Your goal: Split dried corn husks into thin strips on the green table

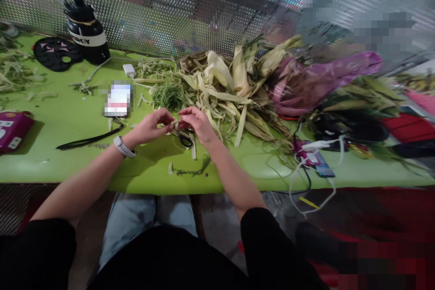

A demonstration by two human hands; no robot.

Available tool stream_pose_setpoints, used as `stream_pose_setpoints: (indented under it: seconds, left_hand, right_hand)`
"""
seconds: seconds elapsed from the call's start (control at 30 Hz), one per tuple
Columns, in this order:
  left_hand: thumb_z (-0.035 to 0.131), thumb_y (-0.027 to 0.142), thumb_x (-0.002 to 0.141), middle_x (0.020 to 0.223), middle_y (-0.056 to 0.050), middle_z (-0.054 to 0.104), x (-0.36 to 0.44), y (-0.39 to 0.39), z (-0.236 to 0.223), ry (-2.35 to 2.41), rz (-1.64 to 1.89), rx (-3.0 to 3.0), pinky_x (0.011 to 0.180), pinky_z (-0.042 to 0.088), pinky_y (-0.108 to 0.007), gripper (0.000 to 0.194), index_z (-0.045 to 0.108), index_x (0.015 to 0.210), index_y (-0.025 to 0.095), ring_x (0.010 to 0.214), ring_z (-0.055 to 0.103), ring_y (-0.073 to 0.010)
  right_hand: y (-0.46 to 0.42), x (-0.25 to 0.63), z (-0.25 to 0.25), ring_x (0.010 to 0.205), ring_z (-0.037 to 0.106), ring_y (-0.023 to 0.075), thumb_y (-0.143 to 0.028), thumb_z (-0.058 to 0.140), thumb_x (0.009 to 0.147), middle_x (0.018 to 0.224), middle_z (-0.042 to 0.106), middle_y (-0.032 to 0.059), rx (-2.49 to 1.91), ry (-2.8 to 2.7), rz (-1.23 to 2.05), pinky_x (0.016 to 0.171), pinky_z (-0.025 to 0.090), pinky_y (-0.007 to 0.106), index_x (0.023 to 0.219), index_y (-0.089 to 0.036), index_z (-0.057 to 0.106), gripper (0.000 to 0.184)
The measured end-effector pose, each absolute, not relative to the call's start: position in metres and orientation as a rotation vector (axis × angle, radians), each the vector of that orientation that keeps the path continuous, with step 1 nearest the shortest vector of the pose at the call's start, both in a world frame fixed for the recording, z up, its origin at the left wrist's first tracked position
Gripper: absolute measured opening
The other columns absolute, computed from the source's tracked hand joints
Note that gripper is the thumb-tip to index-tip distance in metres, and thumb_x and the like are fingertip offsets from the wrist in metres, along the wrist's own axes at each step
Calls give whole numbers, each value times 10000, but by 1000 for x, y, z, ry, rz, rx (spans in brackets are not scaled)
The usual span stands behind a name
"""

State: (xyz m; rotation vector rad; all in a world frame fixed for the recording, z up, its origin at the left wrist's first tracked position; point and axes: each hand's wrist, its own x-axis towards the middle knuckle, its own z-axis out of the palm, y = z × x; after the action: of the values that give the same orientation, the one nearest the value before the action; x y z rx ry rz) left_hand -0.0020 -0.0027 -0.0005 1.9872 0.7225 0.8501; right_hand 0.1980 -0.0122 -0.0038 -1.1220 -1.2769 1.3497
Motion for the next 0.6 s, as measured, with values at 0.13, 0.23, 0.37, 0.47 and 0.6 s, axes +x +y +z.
stream_pose_setpoints:
  seconds: [0.13,0.23,0.37,0.47,0.6]
  left_hand:
    - [646,320,880,851,-56,670,0,-3,-1,659,811,1939,721,526,-282,230,544,991,145,778,651,-137]
    - [644,301,882,881,-60,671,0,-3,-2,621,797,1933,743,528,-286,230,521,1006,151,808,656,-139]
    - [667,278,866,897,-63,680,1,-3,-4,581,771,1901,773,532,-296,269,478,1018,160,844,670,-146]
    - [680,273,857,884,-60,682,2,-4,-3,534,757,1839,761,537,-294,298,454,1019,166,838,680,-150]
    - [693,267,849,865,-45,671,4,-6,2,517,736,1777,743,538,-278,288,460,993,176,825,677,-141]
  right_hand:
    - [-10,195,-6,522,551,84,-350,725,705,619,576,-62,-1173,-1212,1418,565,476,235,809,-199,534,265]
    - [-11,193,-5,507,530,82,-338,724,712,600,562,-71,-1181,-1219,1459,522,437,217,813,-207,515,266]
    - [-15,195,0,495,490,77,-320,680,737,611,554,-77,-1138,-1269,1545,478,402,205,902,-212,522,253]
    - [-18,197,4,482,446,67,-323,644,755,632,542,-80,-1069,-1331,1619,446,350,191,1008,-209,525,302]
    - [-17,199,3,473,423,60,-260,605,748,642,519,-84,-1018,-1455,1615,445,346,196,1055,-207,519,323]
